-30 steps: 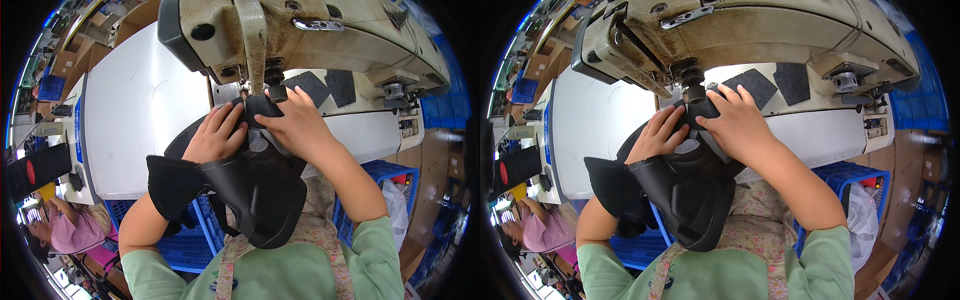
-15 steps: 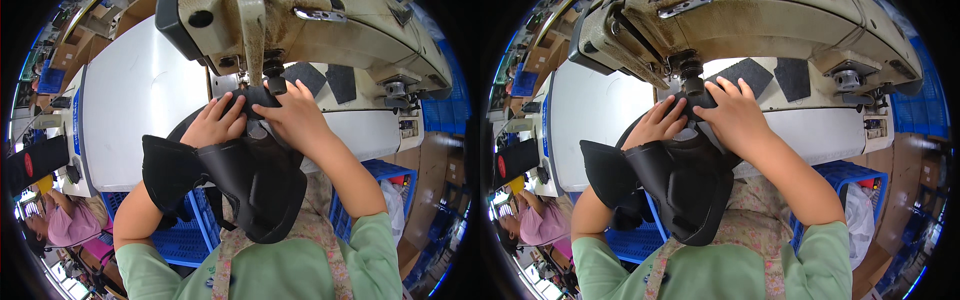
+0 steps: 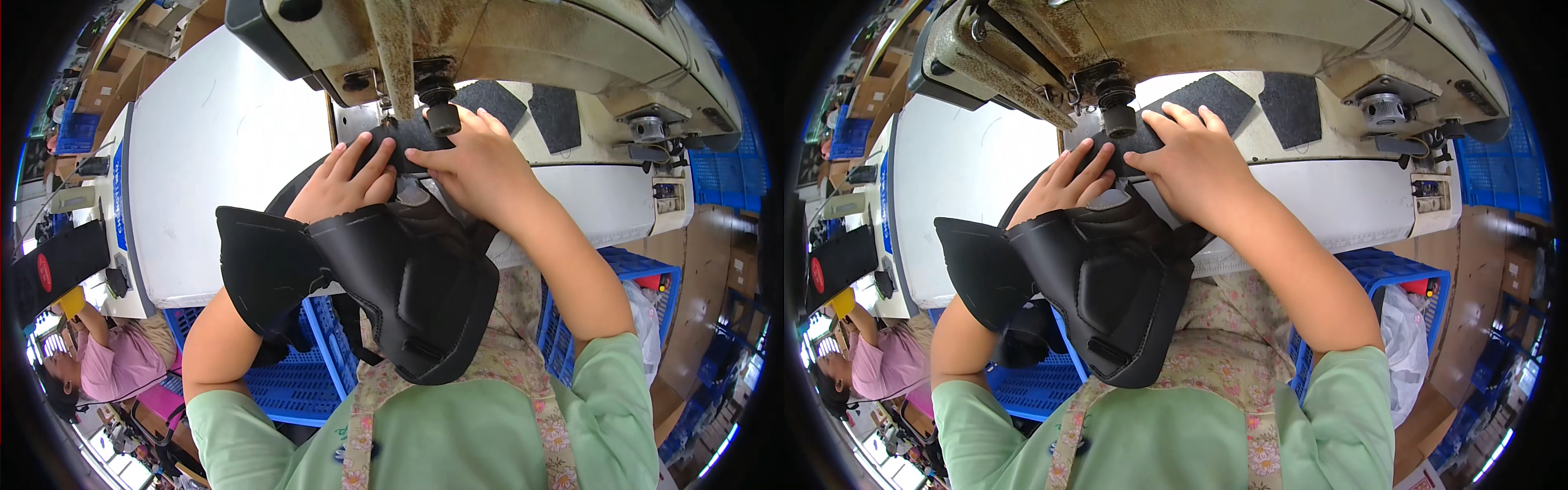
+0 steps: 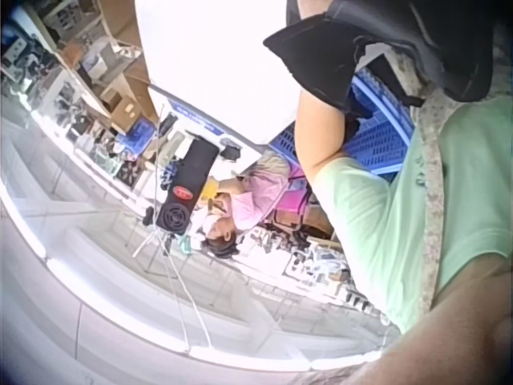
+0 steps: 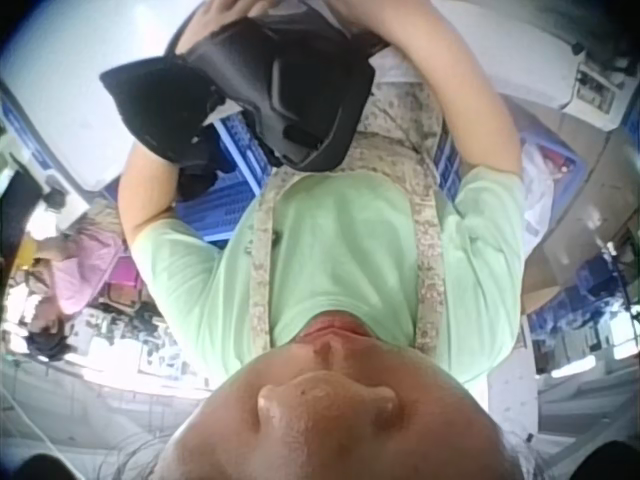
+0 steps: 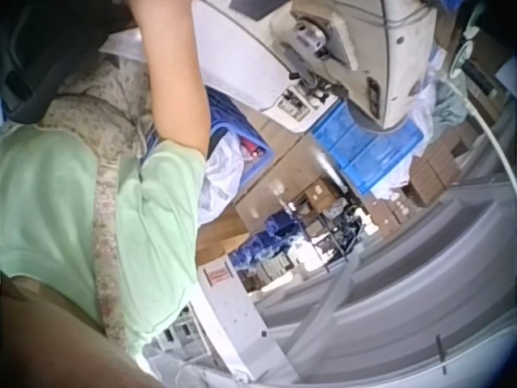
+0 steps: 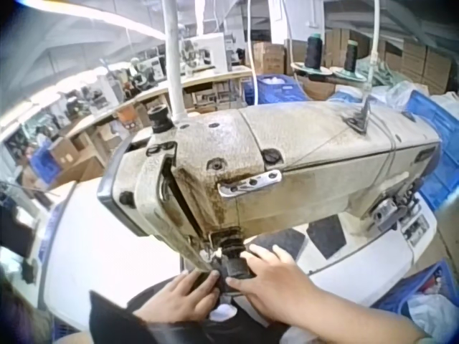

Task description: The person retrieves shoe pieces from a crate, aligns and stitches them together using a sewing machine, trims the threads with snips, and places the assembled parts into a crate.

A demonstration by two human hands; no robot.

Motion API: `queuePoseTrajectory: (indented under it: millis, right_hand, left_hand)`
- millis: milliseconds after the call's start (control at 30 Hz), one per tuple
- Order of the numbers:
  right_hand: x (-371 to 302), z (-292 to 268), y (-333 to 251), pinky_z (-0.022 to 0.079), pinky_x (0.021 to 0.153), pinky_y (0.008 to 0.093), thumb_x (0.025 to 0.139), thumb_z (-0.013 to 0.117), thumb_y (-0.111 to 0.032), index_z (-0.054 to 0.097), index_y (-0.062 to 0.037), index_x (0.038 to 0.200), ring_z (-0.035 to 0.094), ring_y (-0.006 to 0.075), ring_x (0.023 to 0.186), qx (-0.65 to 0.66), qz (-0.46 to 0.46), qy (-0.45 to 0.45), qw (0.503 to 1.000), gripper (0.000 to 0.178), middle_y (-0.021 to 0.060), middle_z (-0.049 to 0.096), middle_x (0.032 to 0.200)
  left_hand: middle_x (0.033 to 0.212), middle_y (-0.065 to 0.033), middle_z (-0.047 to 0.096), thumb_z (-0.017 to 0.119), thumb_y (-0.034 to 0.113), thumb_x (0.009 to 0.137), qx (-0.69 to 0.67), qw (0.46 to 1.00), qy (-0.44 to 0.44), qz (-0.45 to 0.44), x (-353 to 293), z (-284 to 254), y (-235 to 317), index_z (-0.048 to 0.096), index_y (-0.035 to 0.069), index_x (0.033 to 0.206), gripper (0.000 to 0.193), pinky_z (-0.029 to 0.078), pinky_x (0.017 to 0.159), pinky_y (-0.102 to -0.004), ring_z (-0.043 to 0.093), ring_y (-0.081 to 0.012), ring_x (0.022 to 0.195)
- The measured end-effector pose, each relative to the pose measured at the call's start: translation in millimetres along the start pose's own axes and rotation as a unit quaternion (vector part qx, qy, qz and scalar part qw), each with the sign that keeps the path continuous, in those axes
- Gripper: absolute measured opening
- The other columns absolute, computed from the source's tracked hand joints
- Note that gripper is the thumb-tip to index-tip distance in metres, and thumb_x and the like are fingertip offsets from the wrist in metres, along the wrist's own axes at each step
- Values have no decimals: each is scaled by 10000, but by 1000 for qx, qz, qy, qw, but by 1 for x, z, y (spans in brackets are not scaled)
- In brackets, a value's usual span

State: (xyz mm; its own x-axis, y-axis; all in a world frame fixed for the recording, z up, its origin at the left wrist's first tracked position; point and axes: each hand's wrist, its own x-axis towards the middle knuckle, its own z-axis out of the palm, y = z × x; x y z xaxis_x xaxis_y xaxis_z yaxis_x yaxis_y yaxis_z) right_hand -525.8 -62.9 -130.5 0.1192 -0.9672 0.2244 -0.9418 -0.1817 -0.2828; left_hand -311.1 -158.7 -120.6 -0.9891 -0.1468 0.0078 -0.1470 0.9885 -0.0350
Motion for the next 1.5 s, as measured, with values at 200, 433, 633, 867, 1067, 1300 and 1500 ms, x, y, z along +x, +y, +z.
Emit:
queuePoseTrajectory:
  millis: [200,433,633,867,1067,1300,1500]
  right_hand:
    - [1,2,1,364,1054,527,835,640,-209,738,-267,1077,482,321,1272,3,6,-9,1000,267,140,575,1298]
    - [9,4,8,363,1068,507,815,657,-208,737,-287,1075,487,286,1271,-3,13,7,1000,283,127,585,1285]
    - [14,1,13,363,1067,504,808,661,-195,739,-285,1070,495,281,1259,32,21,-10,999,288,123,603,1261]
    - [15,-1,14,368,1060,491,805,663,-192,741,-282,1066,501,287,1253,34,13,-6,999,287,122,605,1263]
    - [15,2,14,355,1070,480,799,664,-188,746,-274,1055,499,295,1257,46,17,0,999,283,123,610,1256]
    - [14,0,12,361,1057,460,792,641,-164,750,-269,1054,492,307,1265,42,25,-6,999,303,125,608,1264]
    - [16,0,9,363,1052,455,778,641,-156,751,-268,1054,488,310,1267,63,43,-22,997,317,125,607,1265]
  left_hand:
    - [1455,-204,398,522,269,847,-3,1000,-3,0,2,-1,-2,509,12,1234,465,344,1091,-503,375,-414,1334]
    - [1451,-198,403,578,269,820,-4,1000,12,9,8,5,-16,521,30,1230,478,371,1076,-488,384,-394,1329]
    - [1459,-170,405,600,254,816,-5,1000,25,4,10,8,-20,537,52,1249,483,384,1067,-470,380,-379,1333]
    - [1466,-162,398,609,264,815,-16,999,37,-4,11,7,-20,542,59,1258,492,382,1064,-461,370,-381,1337]
    - [1481,-165,378,626,279,804,-24,1000,19,1,11,14,-25,550,69,1273,520,376,1068,-445,358,-397,1331]
    - [1484,-170,372,634,278,811,-15,999,-4,30,14,21,-30,542,78,1305,541,377,1067,-427,364,-385,1322]
    - [1494,-157,366,640,287,830,-104,994,2,-34,9,45,-31,517,93,1336,556,362,1081,-425,376,-391,1311]
